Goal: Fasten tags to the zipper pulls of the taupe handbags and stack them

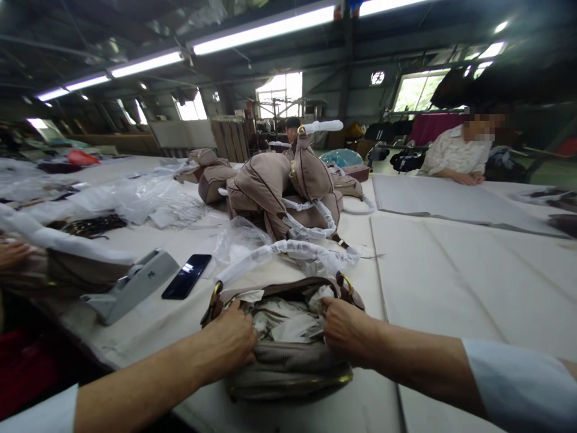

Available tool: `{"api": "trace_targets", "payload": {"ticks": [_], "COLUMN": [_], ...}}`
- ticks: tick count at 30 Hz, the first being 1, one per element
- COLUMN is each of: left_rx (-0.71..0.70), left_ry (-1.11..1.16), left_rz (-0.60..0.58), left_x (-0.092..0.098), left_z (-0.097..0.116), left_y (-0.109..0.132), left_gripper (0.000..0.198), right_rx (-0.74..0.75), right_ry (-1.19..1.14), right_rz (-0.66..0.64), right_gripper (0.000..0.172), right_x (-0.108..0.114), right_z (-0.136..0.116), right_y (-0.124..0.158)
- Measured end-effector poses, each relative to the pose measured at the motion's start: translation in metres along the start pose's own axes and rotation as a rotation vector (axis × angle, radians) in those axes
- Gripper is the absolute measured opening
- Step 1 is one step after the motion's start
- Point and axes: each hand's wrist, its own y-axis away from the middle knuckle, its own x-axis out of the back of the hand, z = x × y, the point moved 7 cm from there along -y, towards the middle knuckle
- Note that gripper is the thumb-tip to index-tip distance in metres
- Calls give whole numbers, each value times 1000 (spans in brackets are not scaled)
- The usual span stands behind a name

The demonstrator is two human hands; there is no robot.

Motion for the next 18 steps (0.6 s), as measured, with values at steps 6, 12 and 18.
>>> {"api": "trace_targets", "payload": {"ticks": [6,12,18], "left_rx": [92,-37,-14], "left_ry": [35,62,17], "left_rz": [48,305,109], "left_x": [-1,3,-4], "left_z": [-10,1,9], "left_y": [8,21,9], "left_gripper": [35,26,50], "right_rx": [8,-47,-135], "right_ry": [-50,-197,32], "right_rz": [-375,70,-211], "right_gripper": [43,51,63], "right_x": [10,23,-15], "right_z": [7,17,-6], "right_y": [18,45,49]}}
